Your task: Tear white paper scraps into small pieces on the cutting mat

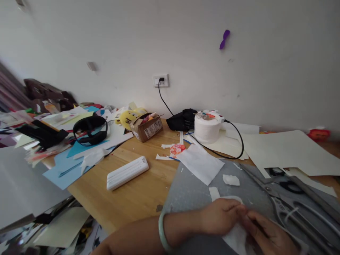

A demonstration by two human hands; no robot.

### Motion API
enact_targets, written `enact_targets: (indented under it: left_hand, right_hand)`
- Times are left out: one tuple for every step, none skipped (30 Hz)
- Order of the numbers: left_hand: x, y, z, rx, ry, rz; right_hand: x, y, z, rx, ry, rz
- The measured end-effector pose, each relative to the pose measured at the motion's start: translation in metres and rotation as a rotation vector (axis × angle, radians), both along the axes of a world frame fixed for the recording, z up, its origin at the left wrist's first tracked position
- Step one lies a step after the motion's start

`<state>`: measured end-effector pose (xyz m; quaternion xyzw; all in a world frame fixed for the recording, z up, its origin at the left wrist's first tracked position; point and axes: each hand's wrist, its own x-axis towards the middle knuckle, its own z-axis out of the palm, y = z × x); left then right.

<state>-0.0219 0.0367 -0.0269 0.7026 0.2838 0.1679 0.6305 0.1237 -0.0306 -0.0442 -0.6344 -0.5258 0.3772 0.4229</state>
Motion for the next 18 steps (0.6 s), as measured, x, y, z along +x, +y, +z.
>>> enact_targets:
  left_hand:
    - [-0.001, 0.001, 0.003, -0.024, -0.002, -0.028]
    - [-0.003, 0.001, 0.006, -0.052, -0.008, -0.062]
    - [-0.004, 0.002, 0.008, -0.088, -0.016, -0.081]
    - [-0.005, 0.002, 0.01, -0.124, -0.027, -0.094]
    - [-0.005, 0.002, 0.011, -0.161, -0.037, -0.11]
    - [-0.006, 0.002, 0.012, -0.187, -0.047, -0.118]
    - [-0.007, 0.002, 0.013, -0.2, -0.06, -0.124]
    - [-0.007, 0.002, 0.013, -0.204, -0.073, -0.129]
    - [-0.007, 0.001, 0.013, -0.203, -0.084, -0.13]
    - [-0.008, 0.001, 0.013, -0.206, -0.089, -0.132]
    - [-0.008, 0.001, 0.013, -0.216, -0.088, -0.132]
    - [-0.009, 0.001, 0.013, -0.234, -0.081, -0.13]
    - [-0.009, 0.001, 0.013, -0.254, -0.07, -0.13]
    - [-0.009, 0.001, 0.013, -0.272, -0.063, -0.127]
    - [-0.009, 0.001, 0.014, -0.287, -0.068, -0.125]
    - [-0.01, 0.001, 0.013, -0.301, -0.087, -0.126]
    - [-0.009, 0.002, 0.013, -0.315, -0.117, -0.13]
    - [-0.009, 0.002, 0.013, -0.335, -0.158, -0.134]
  right_hand:
    - [-0.001, -0.001, 0.003, -0.023, 0.043, 0.011]
    - [-0.002, -0.003, 0.005, -0.052, 0.098, 0.019]
    - [-0.003, -0.004, 0.008, -0.083, 0.164, 0.016]
    - [-0.004, -0.005, 0.01, -0.116, 0.238, 0.009]
    - [-0.006, -0.006, 0.012, -0.156, 0.321, -0.002]
    - [-0.008, -0.007, 0.015, -0.195, 0.404, -0.02]
    - [-0.01, -0.008, 0.017, -0.23, 0.483, -0.04]
    - [-0.013, -0.008, 0.02, -0.257, 0.553, -0.065]
    - [-0.015, -0.008, 0.022, -0.278, 0.615, -0.091]
    - [-0.017, -0.008, 0.025, -0.294, 0.669, -0.114]
    - [-0.019, -0.008, 0.028, -0.308, 0.717, -0.136]
    - [-0.02, -0.007, 0.031, -0.323, 0.756, -0.155]
    - [-0.021, -0.007, 0.033, -0.335, 0.79, -0.175]
    - [-0.021, -0.007, 0.035, -0.343, 0.82, -0.196]
    - [-0.021, -0.006, 0.036, -0.347, 0.847, -0.215]
    - [-0.02, -0.007, 0.035, -0.353, 0.873, -0.231]
    - [-0.02, -0.007, 0.035, -0.362, 0.902, -0.235]
    - [-0.019, -0.008, 0.033, -0.371, 0.937, -0.23]
